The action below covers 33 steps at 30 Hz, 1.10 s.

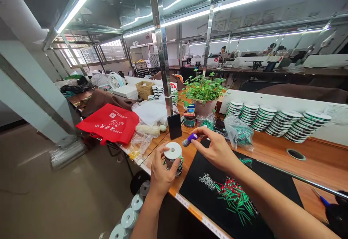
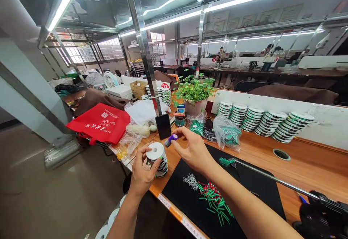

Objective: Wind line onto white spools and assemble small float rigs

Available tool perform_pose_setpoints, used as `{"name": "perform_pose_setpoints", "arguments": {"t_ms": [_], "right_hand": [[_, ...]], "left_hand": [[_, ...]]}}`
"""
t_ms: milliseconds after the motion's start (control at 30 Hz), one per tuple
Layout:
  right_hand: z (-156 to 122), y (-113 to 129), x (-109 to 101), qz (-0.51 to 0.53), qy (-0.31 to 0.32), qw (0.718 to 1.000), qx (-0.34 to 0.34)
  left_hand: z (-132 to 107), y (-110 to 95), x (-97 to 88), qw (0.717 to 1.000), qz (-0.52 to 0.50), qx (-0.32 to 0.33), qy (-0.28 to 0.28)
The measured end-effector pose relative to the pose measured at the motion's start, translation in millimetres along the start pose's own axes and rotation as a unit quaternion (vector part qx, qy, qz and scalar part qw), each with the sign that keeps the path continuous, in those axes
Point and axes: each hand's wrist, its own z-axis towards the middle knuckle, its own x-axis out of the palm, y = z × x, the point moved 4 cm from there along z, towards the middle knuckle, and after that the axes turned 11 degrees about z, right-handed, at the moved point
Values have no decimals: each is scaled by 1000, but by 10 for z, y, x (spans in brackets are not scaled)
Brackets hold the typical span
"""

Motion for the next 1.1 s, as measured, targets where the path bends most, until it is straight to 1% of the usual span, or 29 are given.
{"name": "perform_pose_setpoints", "arguments": {"t_ms": [67, 167, 233, 300, 400, 467, 633, 733, 800, 833, 867, 933, 1000, 1033, 1067, 1100], "right_hand": [[-3, 196, 40, 62, 2, 998, -30], [-1, 299, 150, 93, 21, 994, -48], [7, 312, 238, 73, 35, 995, -64], [13, 313, 332, 31, 56, 995, -83], [9, 298, 454, -19, 85, 991, -100], [-3, 275, 510, -24, 95, 990, -97], [-40, 234, 601, -20, 93, 992, -84], [-35, 242, 634, -41, 90, 992, -84], [-17, 243, 625, -29, 91, 993, -76], [-7, 239, 597, -9, 80, 994, -71], [1, 229, 548, 18, 56, 996, -64], [-6, 185, 398, 76, -33, 996, -45], [-55, 116, 258, 108, -120, 987, -24], [-89, 85, 220, 109, -143, 984, -17], [-122, 62, 213, 102, -150, 983, -18], [-152, 48, 235, 92, -144, 985, -27]], "left_hand": [[-3, 2, -5, 1000, -2, 1, 2], [-3, 7, -9, 1000, 3, -10, 18], [2, 1, -15, 1000, 7, -17, 18], [9, -18, -20, 1000, 13, -16, 11], [18, -54, -26, 1000, 30, 2, -4], [18, -64, -28, 999, 39, 11, -9], [13, -55, -33, 1000, 10, 12, 15], [22, -62, -53, 1000, 14, 4, 13], [29, -75, -61, 1000, 25, 5, 12], [31, -81, -62, 999, 31, 7, 12], [30, -86, -62, 999, 37, 8, 12], [27, -84, -60, 999, 36, 5, 11], [26, -66, -73, 1000, -8, 0, -3], [31, -49, -92, 999, -45, -5, -17], [40, -25, -119, 996, -84, -11, -37], [52, 7, -156, 991, -116, -20, -60]]}}
